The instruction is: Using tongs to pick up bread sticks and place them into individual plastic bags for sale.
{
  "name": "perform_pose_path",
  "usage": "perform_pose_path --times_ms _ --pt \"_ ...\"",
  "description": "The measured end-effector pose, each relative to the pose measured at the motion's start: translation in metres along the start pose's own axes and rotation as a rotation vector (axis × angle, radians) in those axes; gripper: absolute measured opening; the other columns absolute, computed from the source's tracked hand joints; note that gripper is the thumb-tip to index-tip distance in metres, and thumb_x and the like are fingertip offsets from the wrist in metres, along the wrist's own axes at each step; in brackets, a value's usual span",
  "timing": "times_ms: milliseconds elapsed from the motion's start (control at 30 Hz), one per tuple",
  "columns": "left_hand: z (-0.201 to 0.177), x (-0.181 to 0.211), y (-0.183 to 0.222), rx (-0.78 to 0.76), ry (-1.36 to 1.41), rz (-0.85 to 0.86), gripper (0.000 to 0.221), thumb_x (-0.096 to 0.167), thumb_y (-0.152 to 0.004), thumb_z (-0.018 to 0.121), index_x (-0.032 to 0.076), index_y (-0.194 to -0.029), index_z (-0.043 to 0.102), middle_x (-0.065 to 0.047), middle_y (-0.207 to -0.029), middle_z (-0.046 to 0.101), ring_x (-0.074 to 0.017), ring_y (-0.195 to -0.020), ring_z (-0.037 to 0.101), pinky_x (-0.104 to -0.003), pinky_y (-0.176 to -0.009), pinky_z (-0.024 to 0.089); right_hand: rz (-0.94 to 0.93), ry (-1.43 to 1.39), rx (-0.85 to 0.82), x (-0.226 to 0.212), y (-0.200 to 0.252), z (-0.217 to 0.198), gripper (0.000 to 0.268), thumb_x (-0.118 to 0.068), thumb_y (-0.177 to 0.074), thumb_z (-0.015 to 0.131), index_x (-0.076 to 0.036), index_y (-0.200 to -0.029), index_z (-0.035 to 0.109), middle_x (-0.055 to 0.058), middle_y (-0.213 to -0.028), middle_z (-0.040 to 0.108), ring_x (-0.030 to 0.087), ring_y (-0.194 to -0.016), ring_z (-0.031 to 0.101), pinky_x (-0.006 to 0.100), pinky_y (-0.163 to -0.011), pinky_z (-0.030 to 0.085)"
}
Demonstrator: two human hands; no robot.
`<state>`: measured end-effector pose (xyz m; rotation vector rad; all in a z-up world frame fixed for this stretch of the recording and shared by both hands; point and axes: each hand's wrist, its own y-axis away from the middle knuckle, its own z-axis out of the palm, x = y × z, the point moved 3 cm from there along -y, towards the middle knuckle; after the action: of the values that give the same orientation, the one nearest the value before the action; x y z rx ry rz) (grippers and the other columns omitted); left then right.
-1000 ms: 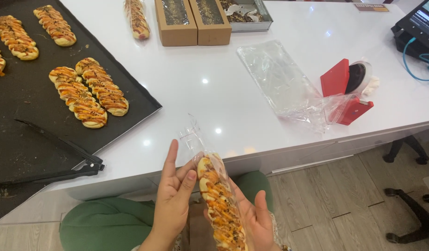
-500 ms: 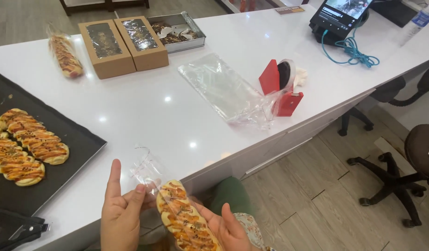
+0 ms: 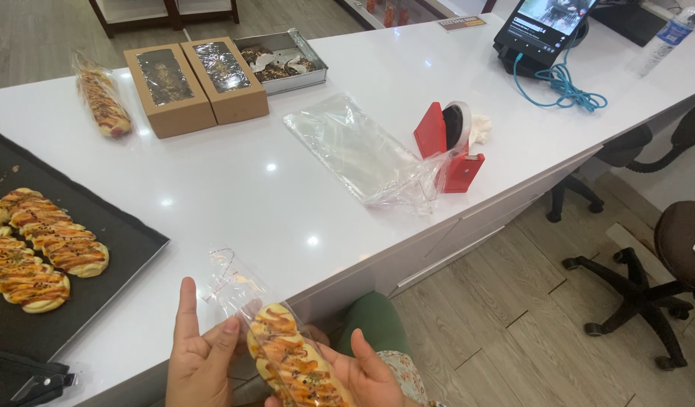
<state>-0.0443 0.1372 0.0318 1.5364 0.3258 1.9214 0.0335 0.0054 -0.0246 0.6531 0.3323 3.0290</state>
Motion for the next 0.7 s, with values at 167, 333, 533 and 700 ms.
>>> perform_pose_path --times_ms 167,333,533,700 --pt "-0.005 -0.005 -0.011 -0.044 -0.018 0.027 0.084 0.000 -0.089 0.045 0.037 -0.158 0.015 -0.031 -0.104 0.063 -0.0333 -0.101 0.058 -0.045 -0.092 0.042 0.147 -0.040 -0.005 -0.008 0.006 -0.010 0.097 -0.062 -0.085 0.040 -0.006 -0.158 0.013 0.029 -0.150 0.022 0.053 -0.125 0.032 0.058 -0.106 0.029" --pt "-0.015 -0.032 -0.030 -0.154 -0.062 -0.055 0.090 0.022 -0.083 0.053 0.037 -0.158 0.003 -0.018 -0.089 0.055 -0.0350 -0.097 0.058 -0.046 -0.092 0.042 0.107 -0.025 0.014 -0.017 0.008 -0.014 0.096 -0.062 -0.086 0.040 -0.004 -0.158 0.017 0.032 -0.145 0.028 0.054 -0.119 0.038 0.058 -0.103 0.033" --pt "-0.003 -0.049 -0.002 -0.080 -0.043 -0.481 0.062 0.039 -0.095 0.037 -0.008 -0.128 0.059 -0.029 -0.124 0.066 -0.0400 -0.110 0.061 -0.043 -0.091 0.045 0.153 1.184 -0.174 -0.034 0.005 -0.030 0.111 -0.109 -0.083 0.038 -0.026 -0.149 0.003 -0.003 -0.157 0.014 0.020 -0.146 0.022 0.039 -0.130 0.021" --pt "-0.002 -0.044 -0.002 -0.043 0.047 -0.468 0.053 0.036 -0.095 0.040 0.005 -0.136 0.056 -0.026 -0.123 0.064 -0.0406 -0.106 0.059 -0.045 -0.085 0.045 0.132 -0.114 0.162 -0.031 0.011 -0.025 0.097 -0.067 -0.077 0.050 -0.020 -0.153 0.010 0.014 -0.155 0.014 0.045 -0.136 0.020 0.061 -0.117 0.018"
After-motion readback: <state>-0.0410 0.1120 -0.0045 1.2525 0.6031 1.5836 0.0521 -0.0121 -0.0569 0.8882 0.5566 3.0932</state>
